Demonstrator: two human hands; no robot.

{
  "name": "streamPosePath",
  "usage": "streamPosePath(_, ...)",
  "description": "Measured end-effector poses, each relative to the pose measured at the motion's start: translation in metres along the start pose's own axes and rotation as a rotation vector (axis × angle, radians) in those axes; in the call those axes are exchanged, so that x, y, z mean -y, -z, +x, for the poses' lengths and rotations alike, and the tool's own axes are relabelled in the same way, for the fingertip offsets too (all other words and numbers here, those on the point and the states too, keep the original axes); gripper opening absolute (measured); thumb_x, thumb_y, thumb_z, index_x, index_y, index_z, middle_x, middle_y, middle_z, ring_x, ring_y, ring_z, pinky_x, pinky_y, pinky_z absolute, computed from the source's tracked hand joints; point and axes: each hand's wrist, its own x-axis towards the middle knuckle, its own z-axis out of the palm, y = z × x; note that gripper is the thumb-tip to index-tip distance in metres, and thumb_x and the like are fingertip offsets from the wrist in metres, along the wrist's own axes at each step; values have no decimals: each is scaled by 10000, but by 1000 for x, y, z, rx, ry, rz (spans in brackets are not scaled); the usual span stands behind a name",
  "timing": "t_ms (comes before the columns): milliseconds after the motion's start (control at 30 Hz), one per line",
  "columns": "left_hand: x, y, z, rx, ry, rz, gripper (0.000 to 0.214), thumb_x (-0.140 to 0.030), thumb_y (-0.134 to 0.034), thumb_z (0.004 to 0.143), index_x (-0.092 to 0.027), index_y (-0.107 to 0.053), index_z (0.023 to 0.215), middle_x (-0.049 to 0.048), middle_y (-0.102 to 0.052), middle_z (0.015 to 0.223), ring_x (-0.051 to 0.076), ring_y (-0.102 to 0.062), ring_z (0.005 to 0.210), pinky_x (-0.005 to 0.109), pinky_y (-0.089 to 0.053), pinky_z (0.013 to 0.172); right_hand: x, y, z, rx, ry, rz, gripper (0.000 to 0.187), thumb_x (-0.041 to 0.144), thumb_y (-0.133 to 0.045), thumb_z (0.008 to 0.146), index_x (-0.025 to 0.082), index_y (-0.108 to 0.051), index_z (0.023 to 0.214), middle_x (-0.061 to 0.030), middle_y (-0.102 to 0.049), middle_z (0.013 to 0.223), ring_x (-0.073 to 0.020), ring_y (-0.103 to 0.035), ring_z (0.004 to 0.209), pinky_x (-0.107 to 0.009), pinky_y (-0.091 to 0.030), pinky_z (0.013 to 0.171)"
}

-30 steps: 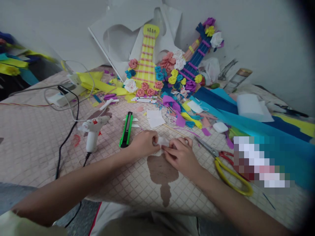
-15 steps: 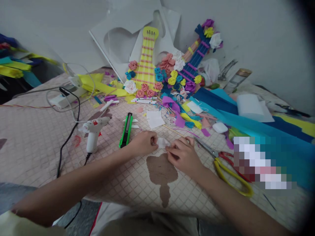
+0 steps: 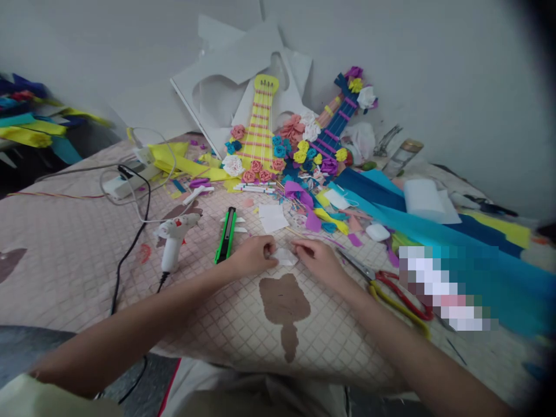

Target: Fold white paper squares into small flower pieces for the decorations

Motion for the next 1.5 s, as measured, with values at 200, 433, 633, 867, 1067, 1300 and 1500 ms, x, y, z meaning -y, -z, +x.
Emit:
streamPosePath(200, 5, 3, -7, -17, -40, -69, 135, -253, -570, 676, -162, -492, 737, -60, -423, 590, 90, -417, 553, 201, -317, 511, -1, -2, 16, 164, -12, -14, 221, 182, -482, 748, 162, -661, 876, -40, -682, 844, -154, -603, 706, -267, -449, 646)
streamPosePath(433, 6, 7, -20, -77, -23, -136, 136, -231, -521, 729, -150, -532, 838, -50, -424, 586, 90, -409, 546, 198, -325, 506, 9, -5, 39, 316, 4, -93, 206, 293, -498, 756, 151, -630, 686, 6, -583, 586, -105, -493, 542, -207, -336, 502)
streamPosePath(633, 6, 8, -27, -55, 7, -160, 204, -223, -500, 748, -144, -545, 931, -41, -459, 611, 90, -425, 551, 202, -340, 519, 23, -8, 52, 434, -28, -149, 218, 344, -574, 698, 143, -618, 625, 13, -552, 553, -100, -470, 516, -209, -298, 470)
streamPosePath(867, 4, 8, -32, -55, 29, -160, 202, -233, -490, 758, -144, -547, 929, -40, -460, 605, 96, -431, 554, 206, -345, 521, 26, -4, 50, 503, -36, -181, 122, 256, -664, 595, 155, -643, 661, 23, -572, 567, -100, -489, 527, -202, -310, 471)
streamPosePath(1067, 4, 7, -31, -56, 24, -170, 213, -240, -496, 754, -154, -551, 941, -32, -493, 627, 100, -453, 564, 206, -358, 529, 29, -2, 41, 480, 21, -188, 74, 207, -655, 579, 165, -625, 632, 13, -600, 622, -116, -518, 601, -211, -328, 524)
streamPosePath(1300, 5, 6, -32, -73, 31, -179, 222, -232, -495, 753, -150, -550, 952, -24, -514, 639, 103, -469, 577, 210, -368, 539, 32, -4, 37, 498, -9, -133, 170, 158, -646, 551, 166, -639, 721, 15, -589, 622, -115, -508, 583, -217, -319, 526)
streamPosePath(1500, 5, 6, -34, -79, 33, -201, 234, -238, -514, 745, -152, -553, 959, -6, -551, 685, 110, -505, 618, 212, -381, 549, 29, -2, 39, 543, -43, 60, 105, 135, -643, 509, 162, -622, 608, 35, -557, 566, -106, -478, 559, -225, -314, 525)
